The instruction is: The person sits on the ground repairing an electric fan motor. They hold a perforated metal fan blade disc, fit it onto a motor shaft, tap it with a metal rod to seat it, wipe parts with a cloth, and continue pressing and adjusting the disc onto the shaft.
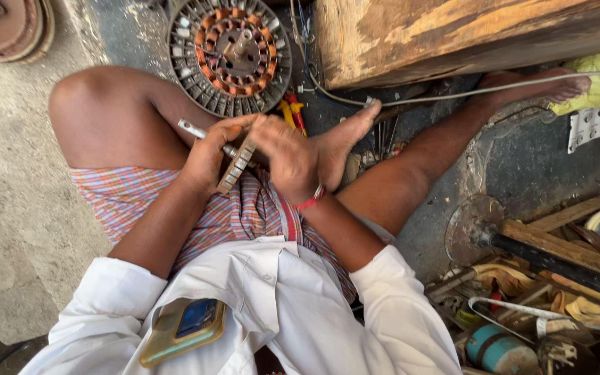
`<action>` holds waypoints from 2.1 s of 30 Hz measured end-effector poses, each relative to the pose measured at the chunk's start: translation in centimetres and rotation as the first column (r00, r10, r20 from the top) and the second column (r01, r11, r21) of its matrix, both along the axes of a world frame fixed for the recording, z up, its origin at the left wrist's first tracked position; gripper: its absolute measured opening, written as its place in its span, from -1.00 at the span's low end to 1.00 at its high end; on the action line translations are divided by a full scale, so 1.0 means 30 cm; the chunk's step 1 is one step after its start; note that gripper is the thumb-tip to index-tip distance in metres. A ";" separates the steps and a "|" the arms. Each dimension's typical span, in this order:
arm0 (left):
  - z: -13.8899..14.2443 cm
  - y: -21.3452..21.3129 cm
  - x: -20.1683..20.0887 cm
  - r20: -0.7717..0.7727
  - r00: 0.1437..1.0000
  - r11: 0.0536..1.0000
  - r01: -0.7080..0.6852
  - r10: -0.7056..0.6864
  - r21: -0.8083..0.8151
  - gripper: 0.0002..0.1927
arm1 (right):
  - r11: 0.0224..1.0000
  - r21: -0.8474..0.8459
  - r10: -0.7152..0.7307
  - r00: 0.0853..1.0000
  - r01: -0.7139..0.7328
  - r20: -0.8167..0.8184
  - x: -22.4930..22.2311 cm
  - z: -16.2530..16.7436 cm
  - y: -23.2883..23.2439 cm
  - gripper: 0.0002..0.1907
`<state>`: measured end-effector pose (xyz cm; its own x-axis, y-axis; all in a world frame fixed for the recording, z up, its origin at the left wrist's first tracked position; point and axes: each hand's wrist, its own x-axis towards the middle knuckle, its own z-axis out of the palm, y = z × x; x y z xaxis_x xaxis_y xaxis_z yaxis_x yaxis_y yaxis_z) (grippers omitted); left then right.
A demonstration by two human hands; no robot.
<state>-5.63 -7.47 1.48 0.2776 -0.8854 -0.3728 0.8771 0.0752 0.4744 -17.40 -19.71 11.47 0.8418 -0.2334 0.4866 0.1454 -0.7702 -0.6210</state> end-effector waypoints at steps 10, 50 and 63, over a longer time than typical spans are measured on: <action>0.016 0.007 0.002 0.100 0.995 0.999 -0.004 -0.001 0.048 -0.44 | 0.995 0.045 -0.083 0.994 0.087 -0.075 -0.012 -0.003 -0.006 -0.67; 0.054 0.004 0.007 0.177 0.983 0.999 0.039 -0.038 -0.001 -0.42 | 0.999 -0.038 -0.035 0.999 0.034 -0.026 -0.024 0.039 -0.013 -0.78; 0.042 0.006 0.002 0.177 0.984 0.999 0.031 -0.032 0.011 -0.46 | 0.982 -0.099 0.165 0.986 -0.163 0.012 -0.032 0.026 -0.023 -0.80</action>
<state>-5.56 -7.29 2.75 0.3119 -0.8919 -0.3275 0.7813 0.0446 0.6226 -18.37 -20.41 12.24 0.8547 -0.0436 0.5172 0.2865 -0.7912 -0.5402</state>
